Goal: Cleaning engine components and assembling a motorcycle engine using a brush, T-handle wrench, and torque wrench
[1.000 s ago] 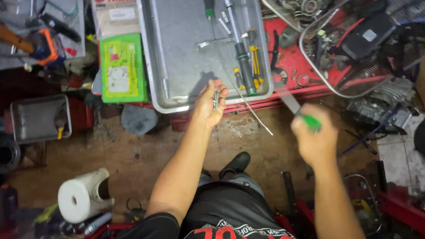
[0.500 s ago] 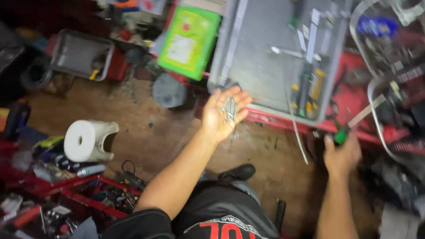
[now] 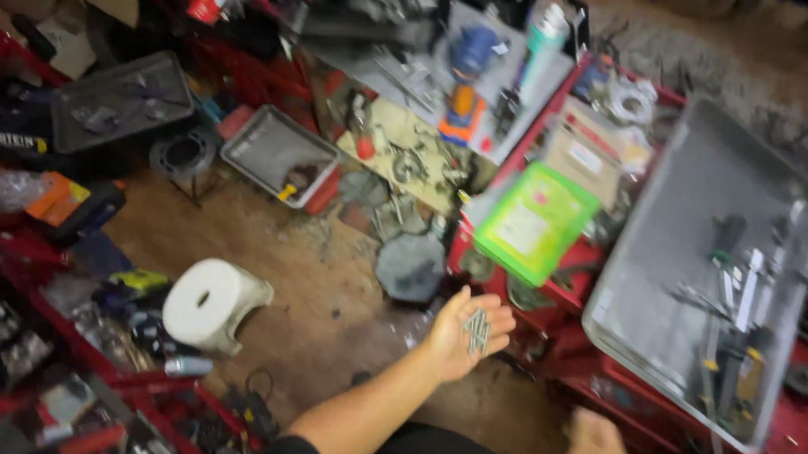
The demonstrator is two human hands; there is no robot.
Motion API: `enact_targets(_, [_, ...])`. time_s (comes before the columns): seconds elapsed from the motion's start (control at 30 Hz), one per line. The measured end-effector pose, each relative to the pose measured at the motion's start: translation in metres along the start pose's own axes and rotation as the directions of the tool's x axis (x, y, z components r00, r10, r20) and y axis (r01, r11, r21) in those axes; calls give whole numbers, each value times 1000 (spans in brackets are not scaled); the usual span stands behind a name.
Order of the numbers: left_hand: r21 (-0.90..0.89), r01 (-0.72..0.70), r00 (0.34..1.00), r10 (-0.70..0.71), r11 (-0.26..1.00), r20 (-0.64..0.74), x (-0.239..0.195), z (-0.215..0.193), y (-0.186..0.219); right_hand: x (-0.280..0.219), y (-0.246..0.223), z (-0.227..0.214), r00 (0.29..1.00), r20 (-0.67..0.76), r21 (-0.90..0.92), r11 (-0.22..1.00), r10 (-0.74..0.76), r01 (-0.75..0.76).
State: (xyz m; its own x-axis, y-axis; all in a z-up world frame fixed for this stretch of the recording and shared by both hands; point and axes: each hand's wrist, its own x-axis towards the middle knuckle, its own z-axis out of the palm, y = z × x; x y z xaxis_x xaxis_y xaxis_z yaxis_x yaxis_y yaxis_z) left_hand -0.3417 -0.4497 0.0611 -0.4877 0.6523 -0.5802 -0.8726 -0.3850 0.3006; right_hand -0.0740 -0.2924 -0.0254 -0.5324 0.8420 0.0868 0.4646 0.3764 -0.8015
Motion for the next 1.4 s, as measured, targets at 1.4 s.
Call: enact_targets(1.4, [-35, -308, 916, 286, 951, -282, 86, -261, 654, 353, -605, 547, 971, -32, 299, 925, -237, 236])
